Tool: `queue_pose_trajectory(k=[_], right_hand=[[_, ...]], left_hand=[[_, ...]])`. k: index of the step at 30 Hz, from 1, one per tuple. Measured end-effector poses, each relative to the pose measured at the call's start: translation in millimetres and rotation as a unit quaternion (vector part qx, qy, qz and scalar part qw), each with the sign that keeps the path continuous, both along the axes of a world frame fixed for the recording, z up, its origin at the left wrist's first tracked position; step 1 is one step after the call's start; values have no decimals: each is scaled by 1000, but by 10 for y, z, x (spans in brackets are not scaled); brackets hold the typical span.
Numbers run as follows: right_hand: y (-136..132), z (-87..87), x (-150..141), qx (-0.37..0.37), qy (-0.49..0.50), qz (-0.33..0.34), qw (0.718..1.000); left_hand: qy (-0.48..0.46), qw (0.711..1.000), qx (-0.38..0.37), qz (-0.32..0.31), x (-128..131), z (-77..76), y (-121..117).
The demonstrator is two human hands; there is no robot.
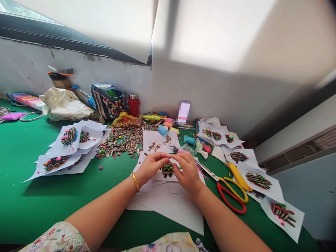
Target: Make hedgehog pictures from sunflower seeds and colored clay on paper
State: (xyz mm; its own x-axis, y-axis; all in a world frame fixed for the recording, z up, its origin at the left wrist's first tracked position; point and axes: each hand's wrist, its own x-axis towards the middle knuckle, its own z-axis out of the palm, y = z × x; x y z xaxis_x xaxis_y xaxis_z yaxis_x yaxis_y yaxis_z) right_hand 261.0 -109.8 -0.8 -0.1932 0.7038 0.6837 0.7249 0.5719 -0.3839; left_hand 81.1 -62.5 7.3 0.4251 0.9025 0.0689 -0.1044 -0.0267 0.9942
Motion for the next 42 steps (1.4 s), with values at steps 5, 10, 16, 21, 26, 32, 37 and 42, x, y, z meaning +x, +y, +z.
queue_pose_trajectory(k=[5, 10, 16, 21, 26, 32, 37, 42], right_hand=[[1, -10, 0, 1, 4, -2, 1000], [3, -8, -1, 3, -2, -1, 1000], [10, -36, -15, 10, 1, 8, 1000], [1, -11, -26, 6, 6, 11, 1000], [-5, 36, -31, 16, 6, 18, 1000], [-11, 30, -49, 14, 16, 21, 1000], [27, -17, -39, -7, 31, 7, 999], [123, -92, -35, -62, 29, -16, 998]], left_hand=[[3, 1000, 9, -4, 0, -24, 11], [-22, 1000, 12, -11, 13, -46, 7], [13, 999, 37, -28, 11, -64, 12], [12, 999, 34, -35, 10, -60, 6], [-30, 999, -1, -33, 18, -29, -24], [2, 999, 17, -42, -2, 4, -32], [47, 996, 67, 22, -56, -73, 92], [228, 954, 170, 91, -136, -146, 227]])
